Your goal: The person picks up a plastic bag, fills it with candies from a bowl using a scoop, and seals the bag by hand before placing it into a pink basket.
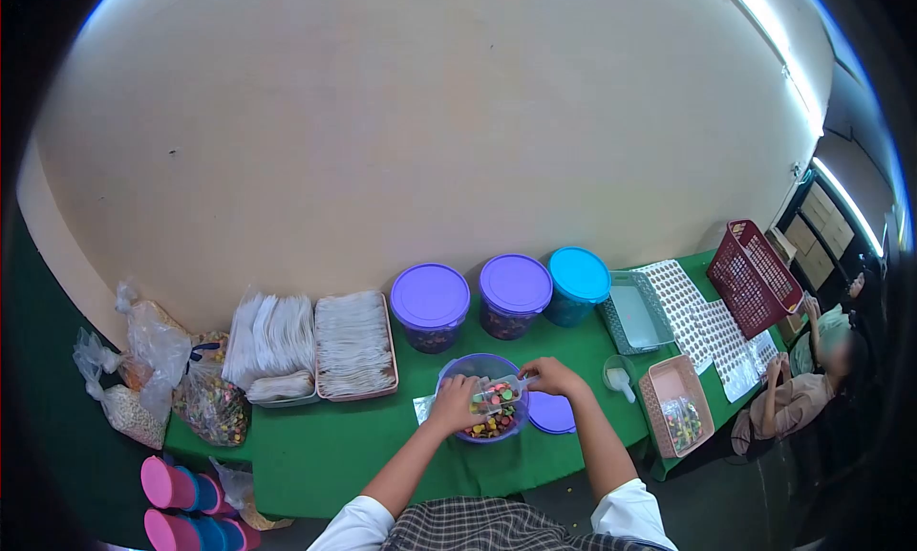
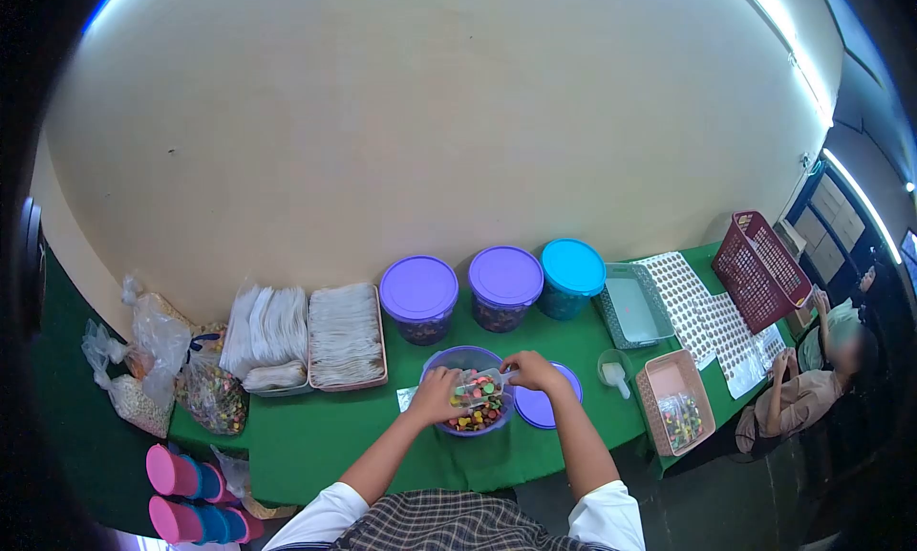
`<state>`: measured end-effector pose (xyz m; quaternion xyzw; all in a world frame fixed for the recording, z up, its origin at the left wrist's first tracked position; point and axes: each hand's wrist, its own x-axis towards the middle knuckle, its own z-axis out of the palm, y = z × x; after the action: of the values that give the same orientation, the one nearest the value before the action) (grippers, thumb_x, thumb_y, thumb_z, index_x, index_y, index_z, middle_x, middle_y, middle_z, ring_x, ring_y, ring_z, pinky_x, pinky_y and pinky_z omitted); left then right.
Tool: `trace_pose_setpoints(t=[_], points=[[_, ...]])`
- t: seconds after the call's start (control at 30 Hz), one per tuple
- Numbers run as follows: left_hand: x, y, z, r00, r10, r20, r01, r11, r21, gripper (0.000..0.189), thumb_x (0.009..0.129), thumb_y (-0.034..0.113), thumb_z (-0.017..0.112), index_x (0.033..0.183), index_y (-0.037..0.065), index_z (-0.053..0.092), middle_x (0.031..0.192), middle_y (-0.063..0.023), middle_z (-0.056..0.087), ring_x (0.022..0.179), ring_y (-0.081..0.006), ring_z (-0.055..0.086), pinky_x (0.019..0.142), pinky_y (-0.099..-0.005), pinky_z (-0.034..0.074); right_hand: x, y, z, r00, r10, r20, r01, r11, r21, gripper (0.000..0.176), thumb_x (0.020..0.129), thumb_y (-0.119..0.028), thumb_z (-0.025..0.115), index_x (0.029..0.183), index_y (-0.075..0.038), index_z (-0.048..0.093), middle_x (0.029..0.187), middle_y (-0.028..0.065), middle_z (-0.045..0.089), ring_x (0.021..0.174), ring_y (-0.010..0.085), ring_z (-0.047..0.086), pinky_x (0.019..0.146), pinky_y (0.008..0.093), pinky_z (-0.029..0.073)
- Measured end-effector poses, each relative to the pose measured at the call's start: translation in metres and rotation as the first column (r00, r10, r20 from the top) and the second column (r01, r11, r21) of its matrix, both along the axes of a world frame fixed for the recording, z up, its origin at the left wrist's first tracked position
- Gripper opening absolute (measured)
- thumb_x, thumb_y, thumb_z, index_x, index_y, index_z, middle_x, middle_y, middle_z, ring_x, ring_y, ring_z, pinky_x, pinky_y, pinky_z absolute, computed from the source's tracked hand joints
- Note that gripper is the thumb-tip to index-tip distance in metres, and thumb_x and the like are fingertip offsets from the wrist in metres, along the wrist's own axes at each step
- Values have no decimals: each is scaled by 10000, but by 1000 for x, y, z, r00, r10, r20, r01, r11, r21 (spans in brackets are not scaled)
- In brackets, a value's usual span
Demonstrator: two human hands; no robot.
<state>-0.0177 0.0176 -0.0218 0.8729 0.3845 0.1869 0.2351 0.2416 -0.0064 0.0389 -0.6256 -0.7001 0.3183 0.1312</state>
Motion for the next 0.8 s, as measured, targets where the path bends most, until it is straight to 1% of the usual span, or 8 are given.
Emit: trace_pose_setpoints(t=[0.07, 0.2, 0.37, 0.43, 0.5, 0.6, 0.67, 0.8], points=[[2, 2, -2, 1000, -3, -12, 3, 1000, 3, 836, 564, 382, 795, 1253, 42, 466, 1126, -158, 481, 1082, -356, 462, 940, -444, 404, 0, 3, 4, 999, 18, 38, -19, 1000, 12, 347, 647, -131, 749, 989, -100, 697, 924, 158, 677, 866, 299, 646, 768, 388, 509], [8, 4, 2, 999, 5, 37, -5, 1000, -3, 833, 580, 365, 786, 1271, 35, 457, 1134, -159, 480, 1081, -351, 468, 931, -440, 411, -1, 6, 8, 999, 1, 52, -2, 1000, 10, 349, 644, -122, 744, 991, -110, 700, 918, 165, 677, 862, 301, 651, 774, 392, 514], [26, 10, 17, 994, -21, 110, 20, 1000, 10, 820, 604, 346, 780, 1285, 31, 447, 1133, -165, 479, 1066, -350, 480, 912, -431, 423, 4, 4, 35, 982, -54, 179, 40, 996, 82, 332, 631, -117, 717, 962, -95, 701, 872, 153, 680, 811, 301, 650, 739, 377, 518], [35, 8, 22, 990, -28, 136, 36, 998, -59, 821, 623, 361, 775, 1293, 27, 438, 1164, -159, 470, 1113, -350, 463, 949, -434, 411, 4, 1, 50, 975, -76, 209, 59, 994, 86, 325, 627, -108, 708, 952, -96, 702, 867, 151, 678, 813, 306, 648, 734, 383, 517], [43, 7, 19, 987, -35, 158, 44, 997, -56, 825, 626, 366, 775, 1296, 24, 434, 1169, -164, 468, 1118, -350, 462, 951, -435, 410, 7, 0, 56, 965, -106, 240, 83, 991, 103, 319, 624, -99, 700, 943, -97, 702, 862, 149, 677, 814, 310, 647, 730, 389, 517], [53, 6, 10, 977, -51, 209, 60, 997, -40, 832, 633, 371, 775, 1300, 17, 425, 1180, -173, 461, 1126, -352, 461, 953, -436, 410, 11, -1, 63, 942, -105, 319, 87, 994, 72, 309, 649, -75, 694, 951, -137, 705, 938, 132, 679, 889, 315, 642, 782, 406, 519], [58, 5, 3, 969, -63, 238, 72, 997, -30, 834, 637, 372, 776, 1301, 14, 421, 1185, -178, 457, 1129, -354, 462, 953, -437, 410, 8, -5, 69, 897, -115, 428, 98, 993, 63, 307, 650, -84, 701, 947, -160, 707, 952, 122, 676, 908, 311, 637, 787, 412, 518], [63, 2, -3, 959, -58, 276, 66, 998, -20, 829, 645, 365, 777, 1307, 31, 405, 1158, -180, 457, 1102, -366, 479, 926, -430, 417, 14, -1, 63, 904, -111, 413, 108, 994, 29, 300, 657, -90, 707, 946, -170, 707, 954, 124, 673, 922, 309, 634, 790, 414, 517]])
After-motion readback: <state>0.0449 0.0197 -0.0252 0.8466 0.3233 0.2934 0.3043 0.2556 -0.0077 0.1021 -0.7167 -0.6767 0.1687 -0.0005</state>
